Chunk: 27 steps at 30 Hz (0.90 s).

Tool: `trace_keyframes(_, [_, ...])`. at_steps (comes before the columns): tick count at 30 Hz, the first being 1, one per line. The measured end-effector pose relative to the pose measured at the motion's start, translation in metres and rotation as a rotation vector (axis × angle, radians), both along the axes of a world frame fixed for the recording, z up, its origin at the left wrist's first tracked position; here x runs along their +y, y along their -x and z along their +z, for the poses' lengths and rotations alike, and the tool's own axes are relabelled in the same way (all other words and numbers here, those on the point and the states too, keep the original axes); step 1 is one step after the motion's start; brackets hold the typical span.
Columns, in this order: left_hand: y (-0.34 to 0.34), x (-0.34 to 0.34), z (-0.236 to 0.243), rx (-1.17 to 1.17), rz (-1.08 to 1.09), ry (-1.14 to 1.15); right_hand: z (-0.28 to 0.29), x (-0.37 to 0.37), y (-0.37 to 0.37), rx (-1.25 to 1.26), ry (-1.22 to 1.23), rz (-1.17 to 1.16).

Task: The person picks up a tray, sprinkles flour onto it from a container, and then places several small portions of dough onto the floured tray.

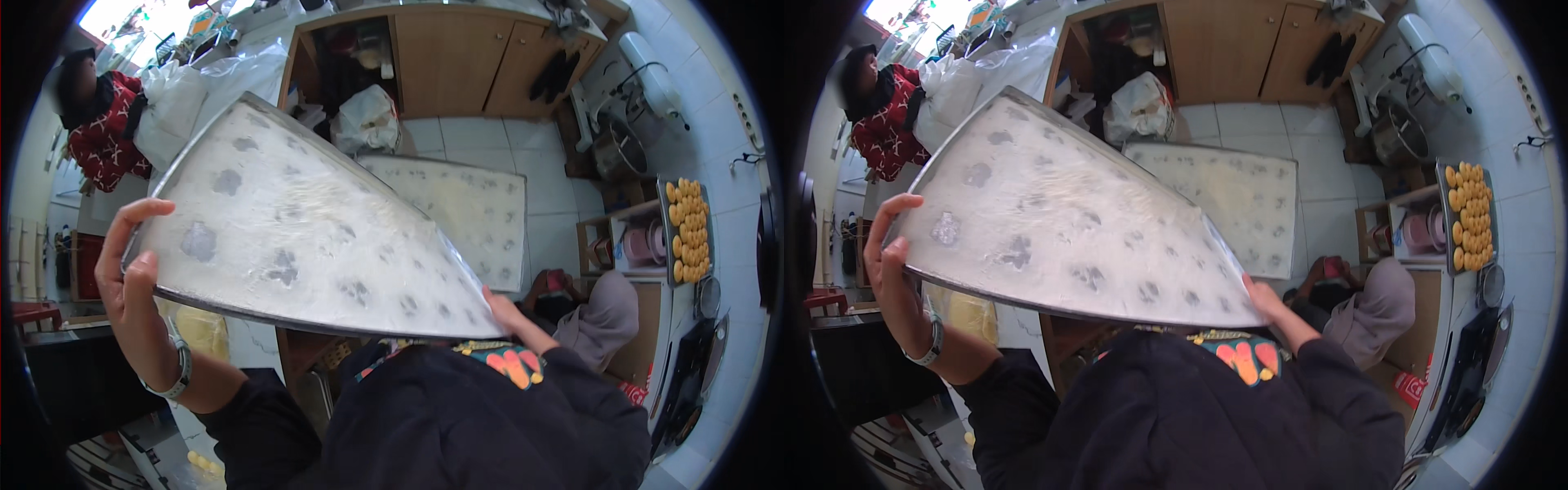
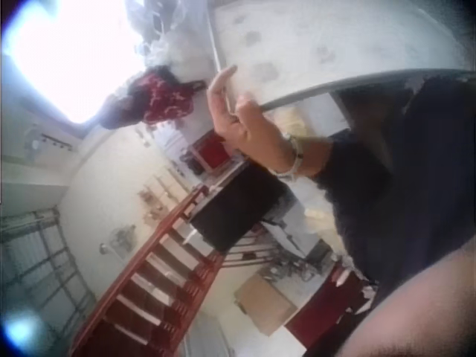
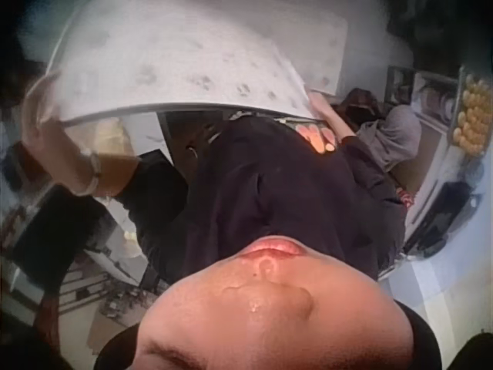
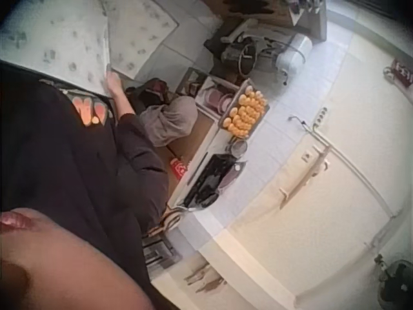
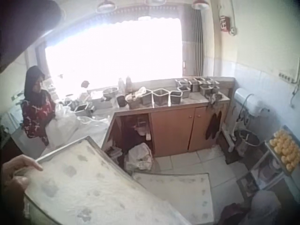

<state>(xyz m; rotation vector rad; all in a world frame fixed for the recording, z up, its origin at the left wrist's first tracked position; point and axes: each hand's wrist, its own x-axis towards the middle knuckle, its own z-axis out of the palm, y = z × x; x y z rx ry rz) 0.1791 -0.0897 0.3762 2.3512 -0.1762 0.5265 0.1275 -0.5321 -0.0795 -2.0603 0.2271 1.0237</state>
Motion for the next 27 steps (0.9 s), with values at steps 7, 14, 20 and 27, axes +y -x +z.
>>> trace_keyframes(7, [-0.038,0.014,0.007,-0.026,0.43,-0.098,0.03,0.085,-0.051,0.055,-0.02,0.112])
trace_keyframes(14, [-0.034,0.002,-0.028,0.036,0.204,-0.055,0.02,0.006,-0.029,-0.053,0.02,-0.014])
trace_keyframes(20, [-0.026,0.048,-0.079,-0.041,0.211,0.438,0.028,-0.012,-0.035,-0.409,0.029,-0.361])
trace_keyframes(27, [0.051,0.069,-0.276,0.574,0.131,1.105,0.101,-0.117,-0.046,-0.913,0.428,-0.57])
